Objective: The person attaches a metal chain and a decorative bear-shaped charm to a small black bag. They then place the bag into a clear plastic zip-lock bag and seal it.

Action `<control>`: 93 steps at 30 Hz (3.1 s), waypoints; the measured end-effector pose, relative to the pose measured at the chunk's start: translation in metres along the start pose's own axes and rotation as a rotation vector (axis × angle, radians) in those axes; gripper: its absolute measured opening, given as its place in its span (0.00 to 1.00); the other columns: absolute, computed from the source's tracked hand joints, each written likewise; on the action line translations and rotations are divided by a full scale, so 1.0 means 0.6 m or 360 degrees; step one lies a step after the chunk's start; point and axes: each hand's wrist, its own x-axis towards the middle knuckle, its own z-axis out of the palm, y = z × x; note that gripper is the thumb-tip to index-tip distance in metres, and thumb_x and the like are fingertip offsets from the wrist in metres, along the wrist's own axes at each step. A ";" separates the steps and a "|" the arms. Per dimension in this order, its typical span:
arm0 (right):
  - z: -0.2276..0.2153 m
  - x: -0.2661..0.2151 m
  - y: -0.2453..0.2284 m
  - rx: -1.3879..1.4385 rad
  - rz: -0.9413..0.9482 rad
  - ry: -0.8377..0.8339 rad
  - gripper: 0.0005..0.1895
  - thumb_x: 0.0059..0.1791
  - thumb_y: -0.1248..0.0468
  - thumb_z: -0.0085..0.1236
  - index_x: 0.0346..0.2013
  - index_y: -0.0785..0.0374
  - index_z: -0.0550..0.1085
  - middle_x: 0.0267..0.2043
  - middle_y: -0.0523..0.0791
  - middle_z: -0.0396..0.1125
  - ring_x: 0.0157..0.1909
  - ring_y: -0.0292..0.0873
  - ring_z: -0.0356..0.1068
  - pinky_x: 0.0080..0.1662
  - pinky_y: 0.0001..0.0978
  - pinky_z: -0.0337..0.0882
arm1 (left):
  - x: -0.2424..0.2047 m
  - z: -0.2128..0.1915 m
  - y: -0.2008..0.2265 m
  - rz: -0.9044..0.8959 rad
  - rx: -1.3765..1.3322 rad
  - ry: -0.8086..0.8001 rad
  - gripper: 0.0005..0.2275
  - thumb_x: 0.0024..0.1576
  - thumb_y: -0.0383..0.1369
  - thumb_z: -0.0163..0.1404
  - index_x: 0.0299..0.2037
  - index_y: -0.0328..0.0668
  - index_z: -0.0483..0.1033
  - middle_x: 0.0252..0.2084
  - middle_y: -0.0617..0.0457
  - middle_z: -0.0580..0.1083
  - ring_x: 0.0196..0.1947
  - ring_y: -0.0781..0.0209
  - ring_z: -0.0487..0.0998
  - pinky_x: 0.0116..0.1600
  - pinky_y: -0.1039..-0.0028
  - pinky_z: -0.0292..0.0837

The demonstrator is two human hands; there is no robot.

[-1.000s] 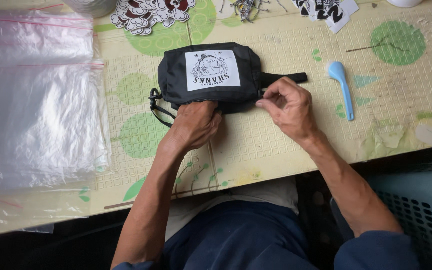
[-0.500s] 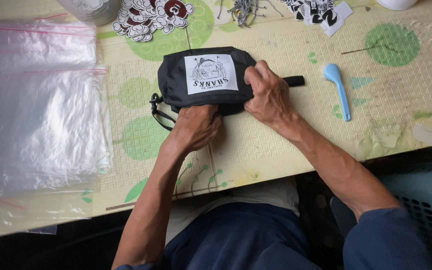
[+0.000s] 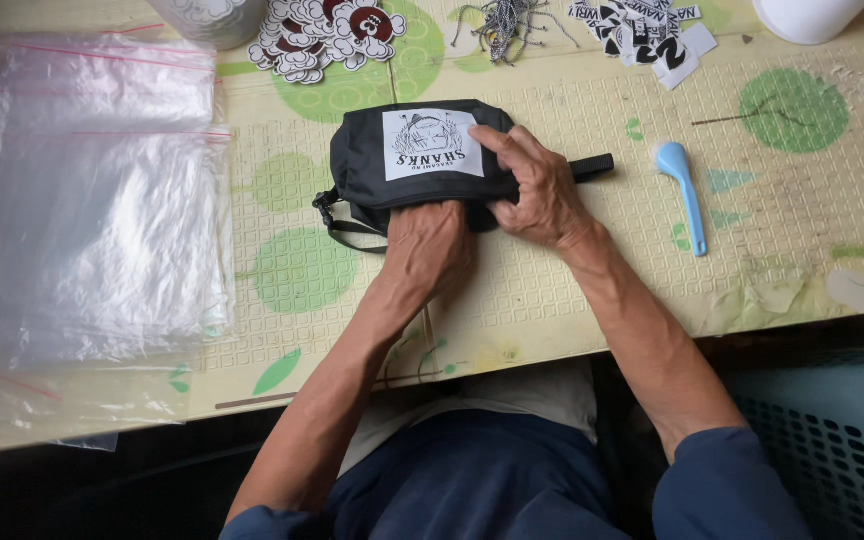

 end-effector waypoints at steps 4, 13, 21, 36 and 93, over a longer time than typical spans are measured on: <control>-0.001 -0.003 0.007 0.0104 -0.0046 -0.0029 0.40 0.37 0.65 0.56 0.66 0.47 0.74 0.37 0.44 0.59 0.40 0.50 0.69 0.47 0.46 0.73 | 0.002 0.065 -0.022 0.0054 0.0054 -0.0060 0.08 0.55 0.38 0.43 0.34 0.45 0.73 0.22 0.44 0.76 0.26 0.37 0.82 0.32 0.49 0.76; 0.016 -0.002 0.042 0.0438 -0.0203 0.0045 0.22 0.50 0.59 0.55 0.59 0.54 0.80 0.36 0.44 0.62 0.36 0.45 0.68 0.43 0.41 0.72 | 0.044 0.046 -0.011 0.0143 -0.0096 -0.0311 0.04 0.54 0.36 0.49 0.33 0.49 0.73 0.26 0.50 0.77 0.32 0.43 0.83 0.34 0.52 0.78; 0.000 0.008 0.006 0.0204 -0.0434 0.0272 0.19 0.50 0.51 0.58 0.50 0.55 0.83 0.41 0.42 0.60 0.40 0.42 0.59 0.49 0.40 0.64 | 0.037 0.108 -0.015 0.0091 -0.0064 -0.0094 0.07 0.57 0.37 0.45 0.27 0.54 0.68 0.18 0.57 0.72 0.22 0.53 0.80 0.26 0.57 0.74; 0.003 0.002 0.015 0.0310 -0.0161 -0.0008 0.24 0.60 0.44 0.42 0.51 0.54 0.80 0.64 0.46 0.65 0.72 0.52 0.60 0.70 0.42 0.49 | -0.011 0.102 0.056 0.0094 0.0197 0.0194 0.03 0.50 0.31 0.47 0.27 0.47 0.74 0.20 0.52 0.74 0.23 0.45 0.81 0.29 0.59 0.66; 0.174 0.133 -0.155 -0.0803 -0.0757 -0.0144 0.08 0.43 0.79 0.56 0.26 0.64 0.70 0.30 0.47 0.58 0.28 0.45 0.60 0.24 0.36 0.64 | 0.039 -0.180 -0.218 -0.0735 -0.1242 -0.0437 0.28 0.59 0.63 0.38 0.18 0.53 0.49 0.19 0.62 0.51 0.23 0.67 0.49 0.31 0.73 0.48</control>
